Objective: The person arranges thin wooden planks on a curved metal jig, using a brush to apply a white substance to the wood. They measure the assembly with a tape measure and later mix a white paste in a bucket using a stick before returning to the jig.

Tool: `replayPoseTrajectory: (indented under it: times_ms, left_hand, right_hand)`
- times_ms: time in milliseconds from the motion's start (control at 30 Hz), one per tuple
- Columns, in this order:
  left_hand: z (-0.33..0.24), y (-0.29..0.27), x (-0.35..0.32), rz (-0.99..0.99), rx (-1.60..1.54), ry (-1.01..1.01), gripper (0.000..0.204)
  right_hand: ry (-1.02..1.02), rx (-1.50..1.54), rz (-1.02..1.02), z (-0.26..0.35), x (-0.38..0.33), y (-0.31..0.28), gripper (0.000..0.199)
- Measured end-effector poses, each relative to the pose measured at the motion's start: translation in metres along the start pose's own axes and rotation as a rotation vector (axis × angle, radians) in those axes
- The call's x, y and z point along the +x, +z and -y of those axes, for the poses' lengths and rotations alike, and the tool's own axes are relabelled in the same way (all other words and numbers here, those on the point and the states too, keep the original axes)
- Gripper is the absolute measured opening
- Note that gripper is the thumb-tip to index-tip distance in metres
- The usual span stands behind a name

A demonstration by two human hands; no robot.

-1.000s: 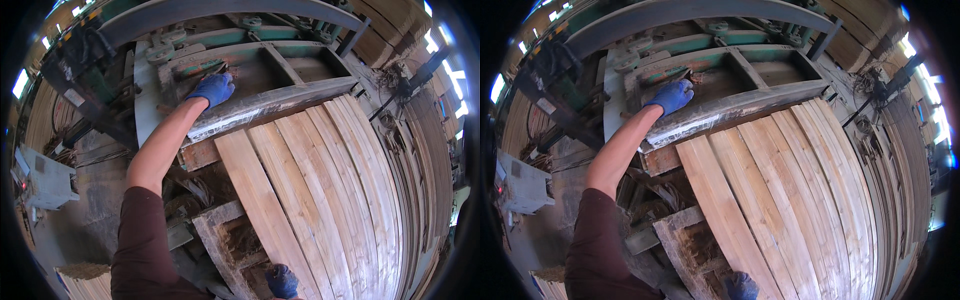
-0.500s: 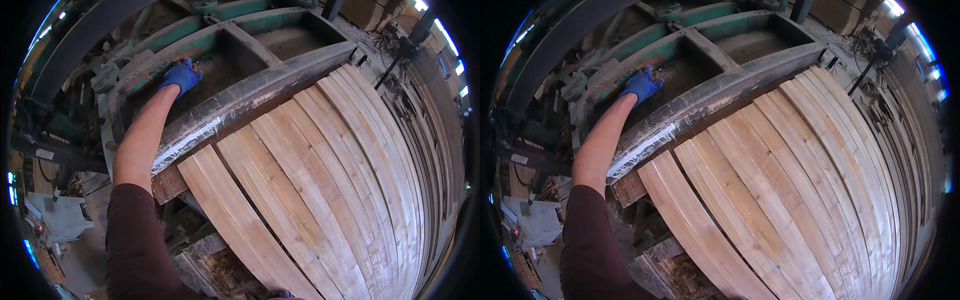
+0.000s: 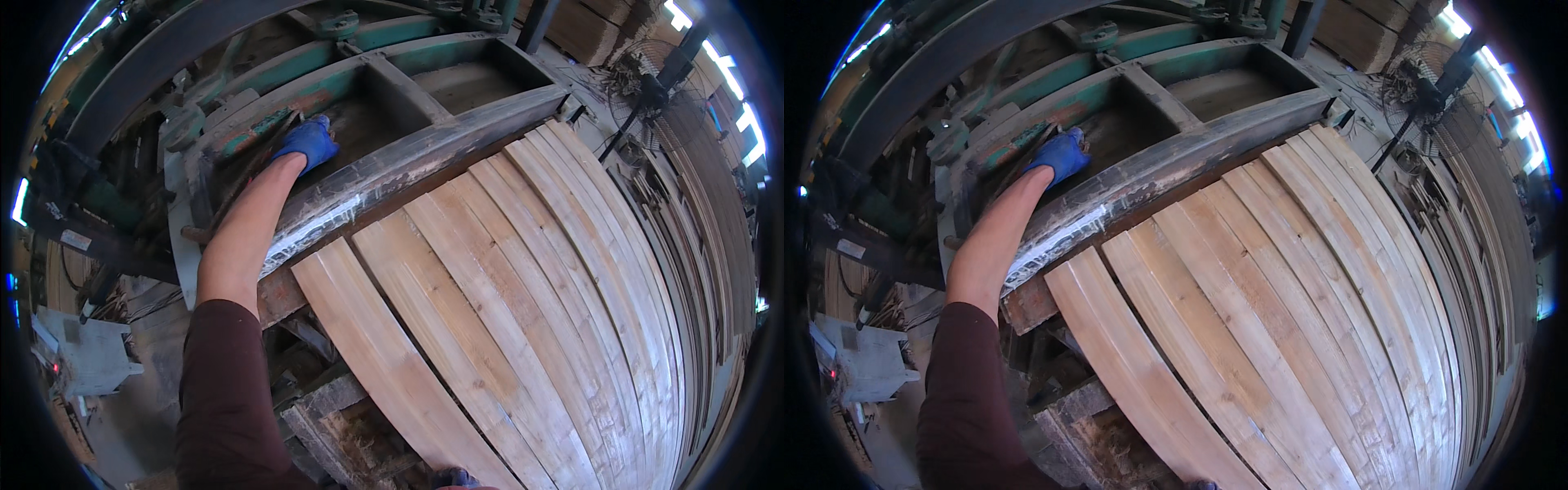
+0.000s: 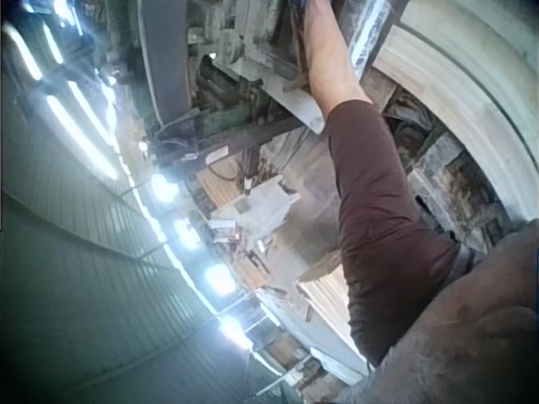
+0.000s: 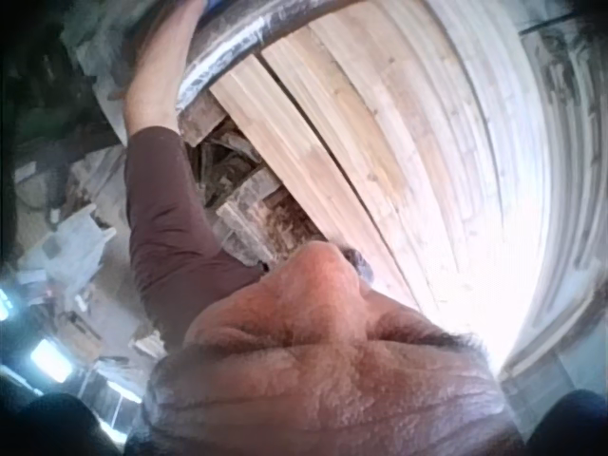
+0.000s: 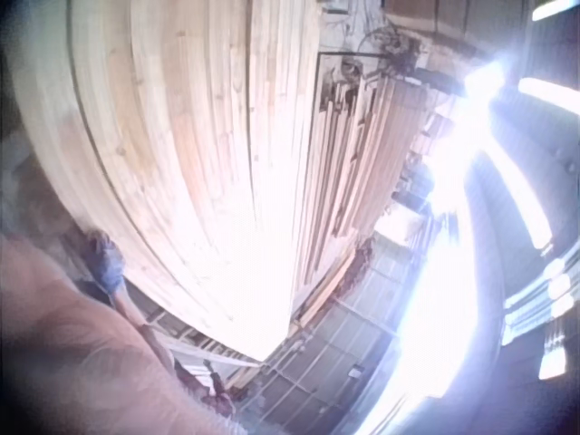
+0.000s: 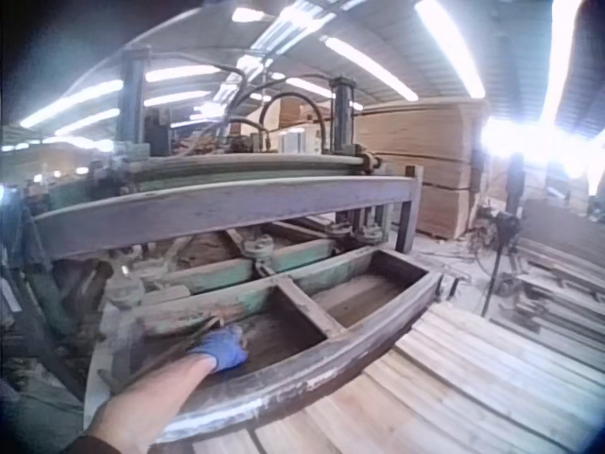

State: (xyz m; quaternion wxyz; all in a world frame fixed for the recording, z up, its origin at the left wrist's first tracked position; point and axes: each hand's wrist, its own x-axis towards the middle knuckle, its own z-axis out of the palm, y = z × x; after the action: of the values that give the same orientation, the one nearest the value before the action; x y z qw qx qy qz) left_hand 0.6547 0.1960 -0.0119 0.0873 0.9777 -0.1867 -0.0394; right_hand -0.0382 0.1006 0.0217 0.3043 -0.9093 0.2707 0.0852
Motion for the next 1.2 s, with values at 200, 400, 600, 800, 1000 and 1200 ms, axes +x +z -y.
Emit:
replayPoseTrajectory:
  times_ms: [200, 400, 600, 800, 1000, 1200]
  left_hand:
    - [0.041, -0.027, -0.014, 0.141, -0.668, -0.109, 0.038]
    - [-0.046, -0.120, -0.137, 0.512, -1.769, 0.295, 0.037]
    - [-0.127, -0.045, -0.344, 1.047, -2.232, 0.195, 0.057]
    - [-0.200, 0.000, -0.536, 1.472, -2.156, -0.063, 0.051]
    - [-0.238, 0.022, -0.670, 1.626, -1.989, -0.185, 0.047]
    - [-0.274, 0.027, -0.765, 0.816, -1.020, 0.725, 0.022]
  right_hand:
    - [0.047, -0.031, 0.033, -0.006, -0.009, 0.015, 0.012]
    - [0.175, -0.127, -0.130, -0.010, -0.026, 0.037, 0.021]
    - [0.013, -0.015, -0.223, -0.033, -0.029, 0.051, 0.019]
    - [-0.398, -0.013, -0.630, 0.012, -0.098, -0.075, 0.069]
    - [-0.435, -0.040, -0.696, -0.040, -0.162, -0.042, 0.068]
    - [-0.253, 0.101, -0.601, -0.115, -0.285, -0.009, 0.049]
